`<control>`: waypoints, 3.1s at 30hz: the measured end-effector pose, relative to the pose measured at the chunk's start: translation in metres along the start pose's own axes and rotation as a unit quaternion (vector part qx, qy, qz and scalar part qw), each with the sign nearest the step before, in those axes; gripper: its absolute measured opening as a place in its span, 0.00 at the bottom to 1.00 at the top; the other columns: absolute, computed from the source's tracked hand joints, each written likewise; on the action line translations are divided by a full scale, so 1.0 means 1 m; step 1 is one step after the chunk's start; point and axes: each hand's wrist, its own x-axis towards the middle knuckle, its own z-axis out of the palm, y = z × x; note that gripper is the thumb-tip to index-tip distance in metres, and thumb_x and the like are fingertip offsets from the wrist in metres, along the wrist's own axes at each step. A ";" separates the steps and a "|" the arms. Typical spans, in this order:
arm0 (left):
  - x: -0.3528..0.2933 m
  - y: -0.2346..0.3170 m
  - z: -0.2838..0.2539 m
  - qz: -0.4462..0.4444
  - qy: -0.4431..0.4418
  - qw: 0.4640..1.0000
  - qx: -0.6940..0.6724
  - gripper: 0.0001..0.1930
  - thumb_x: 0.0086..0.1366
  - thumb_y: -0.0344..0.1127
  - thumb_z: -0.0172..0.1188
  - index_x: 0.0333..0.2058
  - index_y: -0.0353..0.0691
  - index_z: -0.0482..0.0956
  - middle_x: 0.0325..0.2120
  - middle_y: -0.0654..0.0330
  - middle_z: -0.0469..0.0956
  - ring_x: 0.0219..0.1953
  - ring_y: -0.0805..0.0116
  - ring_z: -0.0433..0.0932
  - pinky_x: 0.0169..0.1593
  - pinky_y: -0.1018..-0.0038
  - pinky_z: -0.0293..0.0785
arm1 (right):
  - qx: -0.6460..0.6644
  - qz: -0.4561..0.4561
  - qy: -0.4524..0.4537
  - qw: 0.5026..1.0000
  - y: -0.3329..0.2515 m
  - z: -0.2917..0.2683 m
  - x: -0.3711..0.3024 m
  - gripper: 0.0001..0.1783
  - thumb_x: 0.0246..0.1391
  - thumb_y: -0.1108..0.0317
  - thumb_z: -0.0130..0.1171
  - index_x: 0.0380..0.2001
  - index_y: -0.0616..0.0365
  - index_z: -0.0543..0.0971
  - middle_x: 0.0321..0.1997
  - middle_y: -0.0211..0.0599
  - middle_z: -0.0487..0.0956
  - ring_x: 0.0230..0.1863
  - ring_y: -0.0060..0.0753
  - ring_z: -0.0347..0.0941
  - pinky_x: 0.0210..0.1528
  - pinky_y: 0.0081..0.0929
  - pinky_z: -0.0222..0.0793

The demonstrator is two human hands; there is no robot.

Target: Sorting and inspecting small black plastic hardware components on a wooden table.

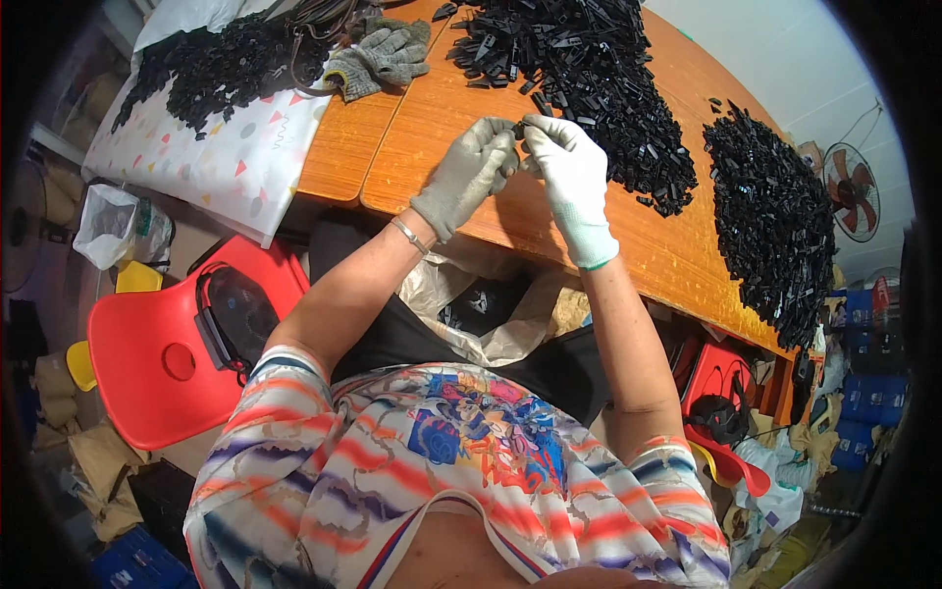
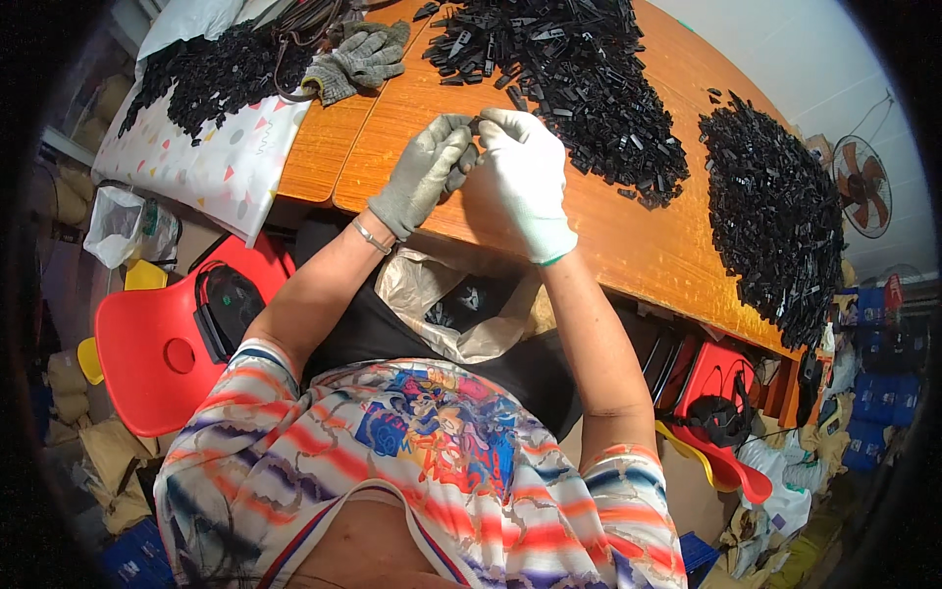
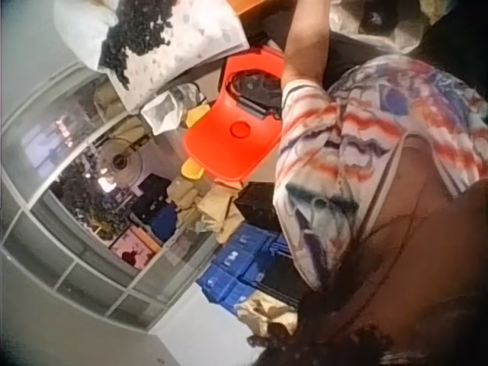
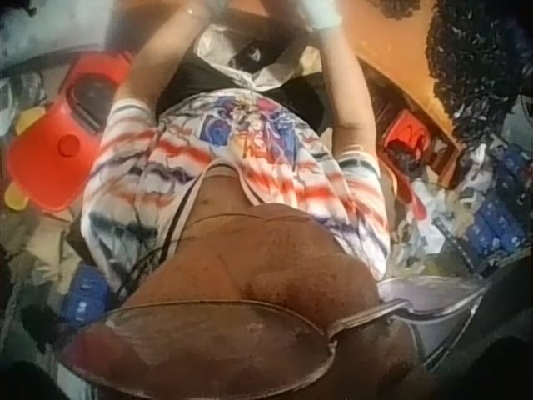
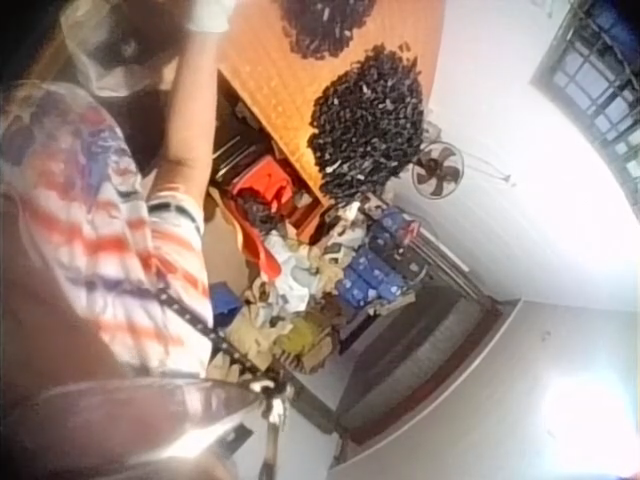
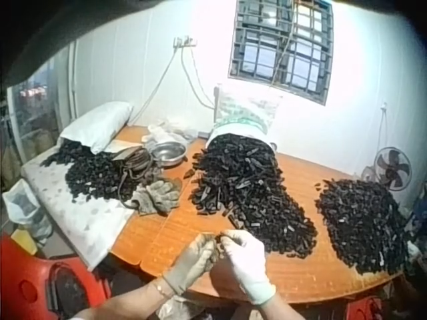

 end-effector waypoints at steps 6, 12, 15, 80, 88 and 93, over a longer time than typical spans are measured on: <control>0.000 -0.006 0.004 0.003 0.031 0.999 0.019 0.10 0.71 0.36 0.47 0.43 0.36 0.70 0.23 0.68 0.69 0.21 0.83 0.63 0.24 0.85 0.61 | -0.172 -0.121 0.036 0.977 0.013 0.003 -0.005 0.11 0.55 0.69 0.59 0.39 0.64 0.79 0.34 0.45 0.82 0.34 0.32 0.80 0.40 0.24 0.73; 0.004 -0.026 0.001 0.073 0.063 0.990 0.105 0.10 0.69 0.33 0.48 0.39 0.32 0.73 0.24 0.64 0.72 0.26 0.79 0.68 0.31 0.79 0.68 | -0.400 -0.146 -0.021 0.904 -0.009 -0.001 -0.007 0.11 0.54 0.62 0.57 0.32 0.60 0.76 0.32 0.52 0.79 0.36 0.54 0.77 0.40 0.40 0.72; 0.004 -0.030 0.004 0.069 0.092 0.986 0.121 0.10 0.69 0.35 0.48 0.37 0.33 0.74 0.23 0.67 0.70 0.24 0.81 0.66 0.29 0.81 0.65 | -0.423 -0.148 -0.063 0.891 -0.012 -0.001 -0.006 0.09 0.53 0.63 0.56 0.33 0.57 0.76 0.30 0.50 0.80 0.35 0.55 0.77 0.39 0.43 0.71; 0.104 -0.004 -0.057 0.149 0.021 0.732 0.664 0.07 0.64 0.31 0.51 0.37 0.43 0.79 0.35 0.52 0.79 0.38 0.53 0.78 0.41 0.58 0.73 | -0.574 -0.160 -0.048 0.802 0.047 -0.053 0.030 0.06 0.49 0.71 0.52 0.31 0.59 0.76 0.35 0.51 0.75 0.38 0.55 0.75 0.41 0.44 0.71; 0.083 0.001 -0.046 0.098 0.093 0.792 0.595 0.12 0.65 0.40 0.53 0.40 0.40 0.79 0.37 0.51 0.79 0.41 0.53 0.78 0.44 0.59 0.74 | -0.469 -0.066 0.015 0.881 0.028 -0.047 0.010 0.08 0.54 0.64 0.54 0.31 0.57 0.76 0.30 0.50 0.80 0.38 0.54 0.76 0.41 0.43 0.71; 0.085 0.002 -0.021 0.035 0.081 0.729 0.679 0.15 0.63 0.46 0.56 0.38 0.40 0.80 0.37 0.49 0.80 0.42 0.52 0.78 0.44 0.59 0.74 | -0.276 0.019 -0.028 0.961 0.035 -0.049 0.009 0.12 0.55 0.62 0.55 0.31 0.60 0.78 0.26 0.41 0.79 0.28 0.30 0.75 0.34 0.29 0.69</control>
